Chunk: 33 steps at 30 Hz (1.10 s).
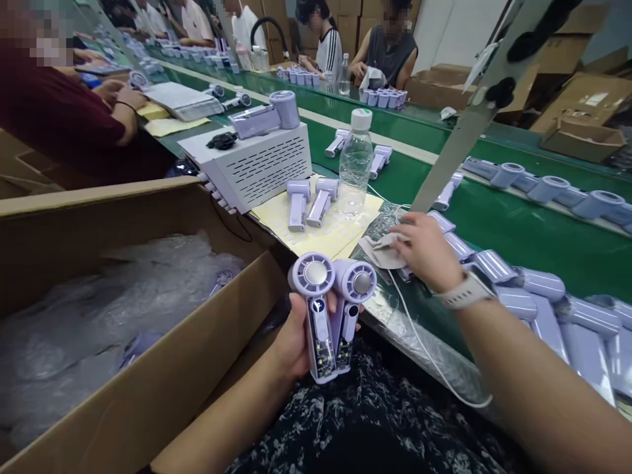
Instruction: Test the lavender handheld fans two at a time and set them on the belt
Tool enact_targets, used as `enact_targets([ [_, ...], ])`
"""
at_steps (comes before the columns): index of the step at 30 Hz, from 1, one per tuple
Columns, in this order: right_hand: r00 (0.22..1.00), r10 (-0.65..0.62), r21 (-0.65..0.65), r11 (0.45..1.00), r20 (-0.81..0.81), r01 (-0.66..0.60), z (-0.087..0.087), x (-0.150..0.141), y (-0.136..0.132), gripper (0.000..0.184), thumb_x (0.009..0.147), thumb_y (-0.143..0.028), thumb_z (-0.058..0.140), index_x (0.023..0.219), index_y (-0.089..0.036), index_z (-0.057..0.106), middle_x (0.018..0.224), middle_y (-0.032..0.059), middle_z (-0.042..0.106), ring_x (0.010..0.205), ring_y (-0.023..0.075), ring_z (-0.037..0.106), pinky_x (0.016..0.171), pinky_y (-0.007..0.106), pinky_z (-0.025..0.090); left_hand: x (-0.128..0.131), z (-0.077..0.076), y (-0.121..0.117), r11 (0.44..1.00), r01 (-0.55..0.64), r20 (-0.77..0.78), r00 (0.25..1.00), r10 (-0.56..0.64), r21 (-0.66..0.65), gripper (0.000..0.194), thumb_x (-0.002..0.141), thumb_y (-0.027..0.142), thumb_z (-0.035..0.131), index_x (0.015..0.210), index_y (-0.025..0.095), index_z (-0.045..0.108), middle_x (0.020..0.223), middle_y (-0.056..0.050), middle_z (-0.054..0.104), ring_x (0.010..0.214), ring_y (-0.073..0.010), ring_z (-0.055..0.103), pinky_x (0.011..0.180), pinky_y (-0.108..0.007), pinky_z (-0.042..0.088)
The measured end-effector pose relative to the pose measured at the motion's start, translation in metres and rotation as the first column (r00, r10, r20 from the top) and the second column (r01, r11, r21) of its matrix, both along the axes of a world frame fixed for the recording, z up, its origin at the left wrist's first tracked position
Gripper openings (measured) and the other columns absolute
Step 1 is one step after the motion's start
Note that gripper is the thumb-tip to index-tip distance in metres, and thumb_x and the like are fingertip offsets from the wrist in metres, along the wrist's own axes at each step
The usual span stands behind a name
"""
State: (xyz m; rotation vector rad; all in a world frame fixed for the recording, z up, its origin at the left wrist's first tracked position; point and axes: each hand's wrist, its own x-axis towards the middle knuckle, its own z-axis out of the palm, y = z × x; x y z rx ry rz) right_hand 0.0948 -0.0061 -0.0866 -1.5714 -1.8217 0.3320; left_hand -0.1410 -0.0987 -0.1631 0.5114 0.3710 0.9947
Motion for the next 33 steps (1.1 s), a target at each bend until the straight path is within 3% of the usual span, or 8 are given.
enact_targets([
  [4,1.0,0.02,-0.016,1.0,0.017,-0.02,0.009,0.003,0.007,0.022,0.085,-0.012,0.065,0.069,-0.025,0.073,0.089,0.0097,0.074,0.099,0.0332,0.066,0.105,0.06,0.043,0.003,0.007,0.013,0.999,-0.042,0.016,0.999,0.042,-0.028,0.067,0.073,0.084,0.07,0.076,0.017,0.065,0.089,-0.009,0.076,0.083,-0.0238,0.075,0.078,-0.035,0.063],
  [10,0.984,0.175,-0.06,0.982,-0.045,-0.177,0.053,0.0,-0.07,0.018,0.093,-0.033,0.066,0.086,-0.032,0.083,0.093,0.0061,0.077,0.08,0.0272,0.069,0.067,0.041,0.051,0.026,0.022,0.021,0.999,0.005,0.136,0.991,-0.001,-0.032,0.069,0.072,0.086,0.068,0.072,0.018,0.062,0.086,-0.009,0.076,0.079,-0.0254,0.074,0.072,-0.037,0.061],
  [12,0.972,0.135,-0.091,0.984,-0.192,-0.155,0.048,-0.013,-0.09,0.013,0.094,-0.032,0.07,0.086,-0.032,0.081,0.09,0.006,0.074,0.077,0.0253,0.067,0.063,0.038,0.051,0.039,0.025,0.018,0.999,0.025,0.166,0.986,-0.019,-0.035,0.069,0.073,0.088,0.065,0.072,0.019,0.061,0.077,-0.007,0.072,0.068,-0.0231,0.069,0.064,-0.036,0.057],
  [14,0.9,-0.022,-0.159,0.986,-0.436,-0.052,0.034,-0.027,-0.101,0.009,0.089,-0.033,0.079,0.087,-0.029,0.072,0.084,0.004,0.069,0.072,0.0226,0.065,0.061,0.035,0.052,0.05,0.025,0.012,0.999,0.016,0.144,0.99,-0.01,-0.038,0.071,0.073,0.09,0.063,0.07,0.019,0.06,0.066,-0.004,0.065,0.056,-0.0186,0.06,0.055,-0.032,0.049],
  [18,0.692,-0.259,-0.32,0.947,-0.673,0.044,0.014,-0.04,-0.107,0.049,0.074,-0.038,0.093,0.098,-0.029,0.051,0.076,-0.003,0.065,0.061,0.0165,0.06,0.054,0.027,0.052,0.06,0.027,0.001,0.999,-0.011,0.019,1.0,0.01,0.031,0.072,0.068,0.091,0.066,0.067,0.02,0.058,0.054,0.0,0.051,0.046,-0.0127,0.043,0.046,-0.028,0.033],
  [22,0.652,-0.239,-0.36,0.931,-0.72,-0.056,0.017,-0.031,-0.108,0.069,0.074,-0.038,0.093,0.124,-0.032,0.046,0.081,-0.0027,0.072,0.066,0.0198,0.068,0.058,0.03,0.057,0.062,0.029,-0.004,0.99,-0.088,-0.096,0.99,0.099,0.106,0.068,0.069,0.086,0.071,0.066,0.02,0.056,0.055,0.001,0.046,0.05,-0.0124,0.04,0.049,-0.03,0.032],
  [26,0.605,-0.18,-0.379,0.9,-0.775,-0.217,0.023,-0.019,-0.116,0.075,0.079,-0.035,0.091,0.14,-0.037,0.048,0.083,-0.0029,0.073,0.068,0.0194,0.071,0.059,0.028,0.06,0.065,0.024,-0.007,0.987,-0.097,-0.058,0.993,0.105,0.131,0.073,0.073,0.092,0.058,0.064,0.02,0.055,0.053,-0.001,0.047,0.047,-0.0134,0.04,0.046,-0.03,0.029],
  [33,0.585,-0.204,-0.333,0.935,-0.785,-0.12,0.021,-0.02,-0.125,0.066,0.081,-0.027,0.089,0.139,-0.035,0.057,0.11,0.003,0.078,0.1,0.0235,0.077,0.075,0.028,0.062,0.068,0.031,-0.009,0.981,-0.029,-0.147,0.987,0.057,0.191,0.07,0.068,0.089,0.068,0.064,0.02,0.059,0.055,-0.001,0.048,0.049,-0.013,0.039,0.049,-0.03,0.025],
])
